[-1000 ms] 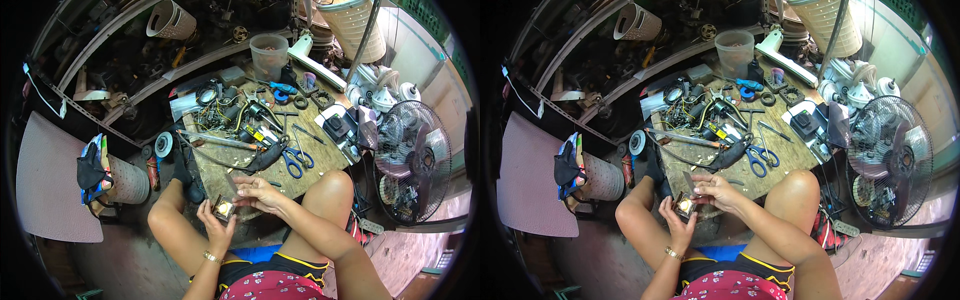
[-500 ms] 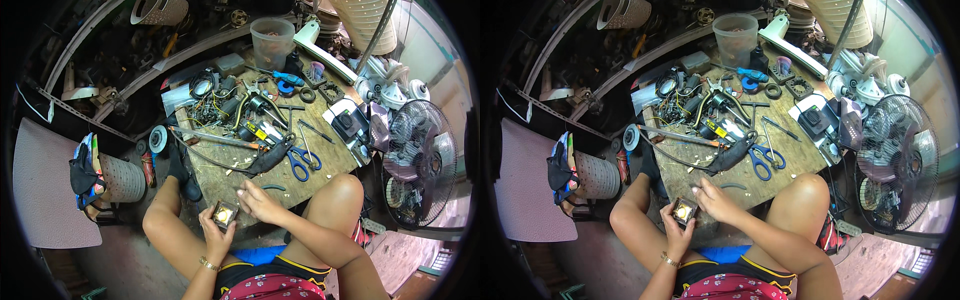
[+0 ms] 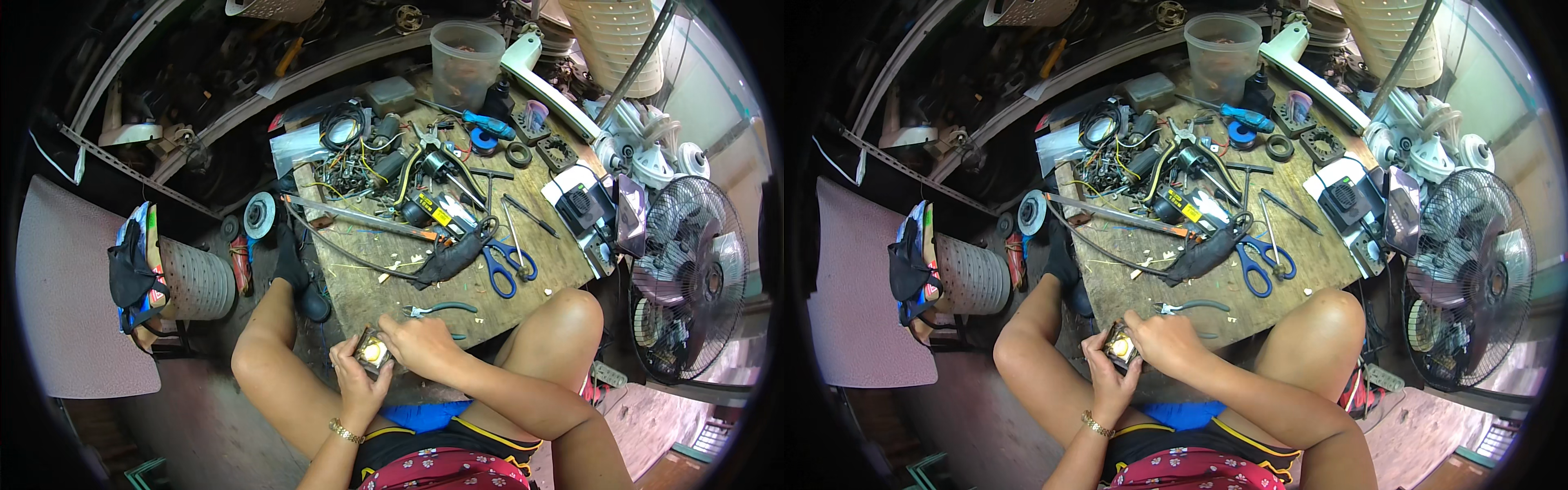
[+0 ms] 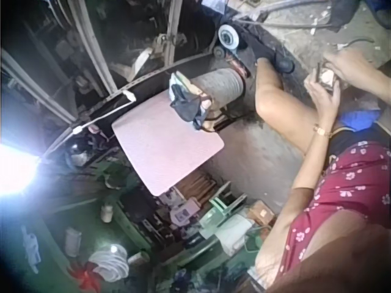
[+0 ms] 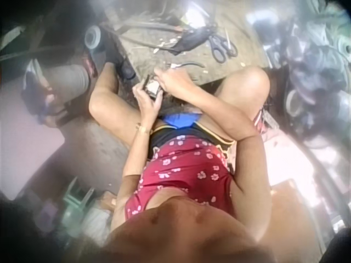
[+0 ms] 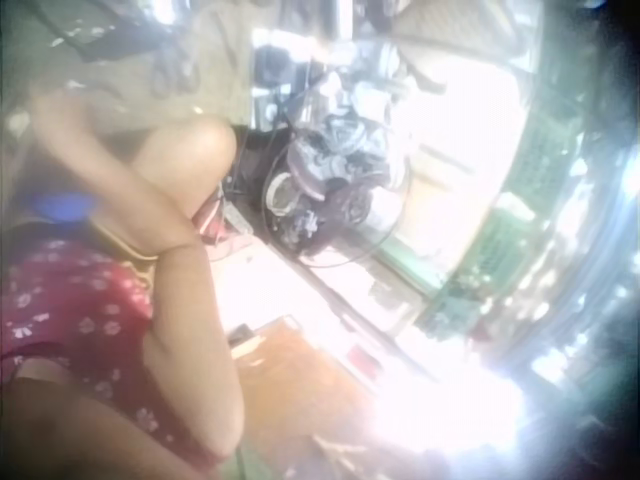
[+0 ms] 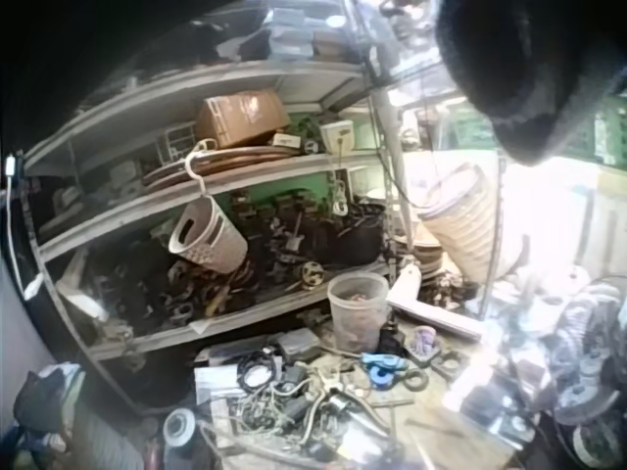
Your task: The person works on an electrical component by hand, using a small screwdriver and pliers to strip wires and secure them to a terminal block.
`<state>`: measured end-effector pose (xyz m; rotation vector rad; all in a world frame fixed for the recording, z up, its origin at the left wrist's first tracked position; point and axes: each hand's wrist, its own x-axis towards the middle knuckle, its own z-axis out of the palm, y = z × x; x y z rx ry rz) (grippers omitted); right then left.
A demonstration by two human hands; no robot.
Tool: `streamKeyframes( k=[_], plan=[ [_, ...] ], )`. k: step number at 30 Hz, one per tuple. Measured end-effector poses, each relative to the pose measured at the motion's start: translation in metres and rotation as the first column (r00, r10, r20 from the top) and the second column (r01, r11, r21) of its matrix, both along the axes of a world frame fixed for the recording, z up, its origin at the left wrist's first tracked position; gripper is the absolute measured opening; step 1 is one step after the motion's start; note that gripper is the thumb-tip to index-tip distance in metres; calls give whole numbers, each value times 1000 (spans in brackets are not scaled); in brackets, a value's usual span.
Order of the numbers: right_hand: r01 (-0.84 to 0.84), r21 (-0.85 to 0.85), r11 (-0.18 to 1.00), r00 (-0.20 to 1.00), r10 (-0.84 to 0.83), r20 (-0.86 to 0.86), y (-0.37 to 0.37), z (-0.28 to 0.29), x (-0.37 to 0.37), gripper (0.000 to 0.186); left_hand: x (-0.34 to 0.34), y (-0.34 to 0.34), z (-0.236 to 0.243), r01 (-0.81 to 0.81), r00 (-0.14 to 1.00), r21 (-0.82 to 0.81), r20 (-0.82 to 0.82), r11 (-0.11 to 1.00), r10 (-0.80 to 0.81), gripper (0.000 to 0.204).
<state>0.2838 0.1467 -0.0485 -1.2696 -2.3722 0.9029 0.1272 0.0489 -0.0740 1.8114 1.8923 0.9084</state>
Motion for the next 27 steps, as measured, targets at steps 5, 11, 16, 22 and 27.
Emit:
streamKeyframes(
  k=[5,11,16,22,27],
  plan=[
    [-57,104,993,998,55,20,0,0,-4,21,-3,-1,-4,24,1000,15,-7,1000,-24,78],
    [-235,133,963,969,223,104,18,15,-6,18,-6,-2,-6,31,998,28,-53,999,-30,79],
    [-288,123,950,957,281,76,24,7,-5,18,-3,-4,-7,-13,992,21,-126,1000,15,79],
    [-263,51,963,964,261,55,25,5,1,21,4,-4,-2,-58,989,4,-134,998,58,78],
    [-242,10,970,968,241,75,12,10,17,20,3,-5,-2,-50,988,13,-149,999,52,76]
  ],
)
